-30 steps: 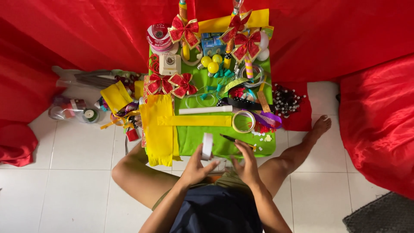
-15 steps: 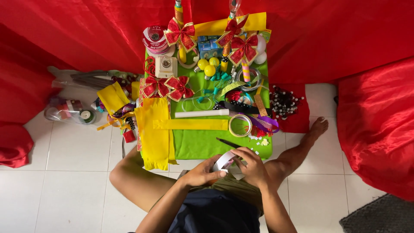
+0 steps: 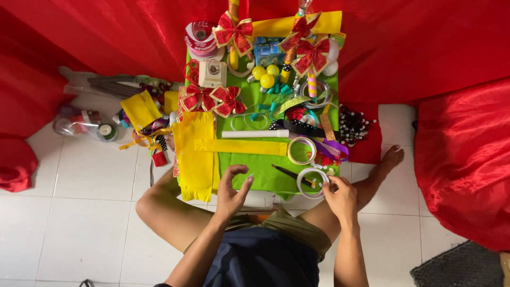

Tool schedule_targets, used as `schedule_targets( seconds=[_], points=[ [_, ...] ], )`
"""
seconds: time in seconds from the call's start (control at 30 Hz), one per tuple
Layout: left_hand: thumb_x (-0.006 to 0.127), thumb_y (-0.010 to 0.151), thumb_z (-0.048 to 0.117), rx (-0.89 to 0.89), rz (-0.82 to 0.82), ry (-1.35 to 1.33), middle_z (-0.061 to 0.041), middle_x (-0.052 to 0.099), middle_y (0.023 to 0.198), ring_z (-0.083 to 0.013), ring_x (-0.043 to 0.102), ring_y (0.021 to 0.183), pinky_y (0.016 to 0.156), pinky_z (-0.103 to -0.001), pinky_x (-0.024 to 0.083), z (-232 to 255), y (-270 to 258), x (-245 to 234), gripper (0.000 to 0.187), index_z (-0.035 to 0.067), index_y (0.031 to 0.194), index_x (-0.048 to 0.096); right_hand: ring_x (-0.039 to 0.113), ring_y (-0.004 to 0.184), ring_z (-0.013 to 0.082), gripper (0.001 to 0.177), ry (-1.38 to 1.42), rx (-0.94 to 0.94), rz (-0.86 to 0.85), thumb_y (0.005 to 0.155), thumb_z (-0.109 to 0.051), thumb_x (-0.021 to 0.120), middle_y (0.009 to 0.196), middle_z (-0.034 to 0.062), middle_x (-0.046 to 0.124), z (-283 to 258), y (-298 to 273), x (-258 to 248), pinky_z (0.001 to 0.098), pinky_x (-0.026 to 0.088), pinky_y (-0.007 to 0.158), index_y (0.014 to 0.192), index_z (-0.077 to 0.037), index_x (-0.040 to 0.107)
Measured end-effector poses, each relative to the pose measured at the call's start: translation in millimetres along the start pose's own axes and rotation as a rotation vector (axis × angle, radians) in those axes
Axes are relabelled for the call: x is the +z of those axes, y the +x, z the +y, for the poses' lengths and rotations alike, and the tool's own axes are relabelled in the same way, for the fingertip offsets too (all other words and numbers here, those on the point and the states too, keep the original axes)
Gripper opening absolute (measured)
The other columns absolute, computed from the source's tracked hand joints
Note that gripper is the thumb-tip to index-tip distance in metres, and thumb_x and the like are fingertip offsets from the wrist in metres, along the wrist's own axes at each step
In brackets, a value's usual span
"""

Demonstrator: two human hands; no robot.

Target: A person is decorating white tubes by wrapping them with yellow paper or ribbon strips, using double-sided tape and scissors.

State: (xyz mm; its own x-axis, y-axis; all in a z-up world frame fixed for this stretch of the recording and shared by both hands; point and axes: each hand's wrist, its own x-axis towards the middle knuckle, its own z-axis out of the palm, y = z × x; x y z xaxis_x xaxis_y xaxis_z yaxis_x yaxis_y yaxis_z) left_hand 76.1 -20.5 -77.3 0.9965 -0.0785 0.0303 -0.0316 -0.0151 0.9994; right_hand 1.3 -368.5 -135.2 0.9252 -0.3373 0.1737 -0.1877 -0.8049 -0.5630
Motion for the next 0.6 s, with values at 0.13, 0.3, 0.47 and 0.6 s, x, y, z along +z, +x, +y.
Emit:
schedule_targets(
  seconds=[0.13,0.3,0.47,0.6],
  points=[
    [0.079,0.089,0.007,0.078,0.107,-0.043,-0.008,0.067,0.101,-0.0224,0.067,0.106,0.102,-0.044,0.05,0,-5,-6,0.027,0.007,0.113,0.066,0.074,0.084,0.0345,0.019,-0.031,0.061,0.013,0.084,-0.024,0.083,0.084,0.0126,0.075,-10,-4,0,0.0436,0.06,0.073,0.098,-0.011,0.081],
    [0.08,0.087,0.001,0.026,0.081,-0.16,-0.008,0.066,0.104,-0.0196,0.065,0.103,0.098,-0.042,0.052,7,-17,-9,0.038,0.005,0.12,0.063,0.073,0.085,0.0271,0.015,-0.069,-0.112,0.151,0.089,-0.014,0.08,0.09,0.0078,0.072,-31,-3,-10,0.0373,0.059,0.076,0.104,-0.012,0.077],
    [0.084,0.081,0.0,-0.128,-0.125,-0.337,-0.008,0.063,0.111,-0.0179,0.062,0.103,0.099,-0.039,0.05,-6,-30,-4,0.056,0.001,0.129,0.056,0.072,0.081,0.0204,0.017,0.307,-0.22,-0.118,0.089,-0.013,0.079,0.098,0.0046,0.077,-128,-16,-34,0.0301,0.058,0.067,0.106,-0.014,0.08],
    [0.088,0.076,-0.001,-0.238,-0.312,-0.395,-0.009,0.062,0.116,-0.0176,0.063,0.104,0.099,-0.036,0.051,-4,-41,-9,0.069,-0.001,0.136,0.054,0.072,0.076,0.0165,0.018,0.642,-0.317,-0.394,0.086,-0.009,0.08,0.108,0.0078,0.077,-184,-26,-38,0.0238,0.058,0.059,0.104,-0.007,0.08]
  ],
)
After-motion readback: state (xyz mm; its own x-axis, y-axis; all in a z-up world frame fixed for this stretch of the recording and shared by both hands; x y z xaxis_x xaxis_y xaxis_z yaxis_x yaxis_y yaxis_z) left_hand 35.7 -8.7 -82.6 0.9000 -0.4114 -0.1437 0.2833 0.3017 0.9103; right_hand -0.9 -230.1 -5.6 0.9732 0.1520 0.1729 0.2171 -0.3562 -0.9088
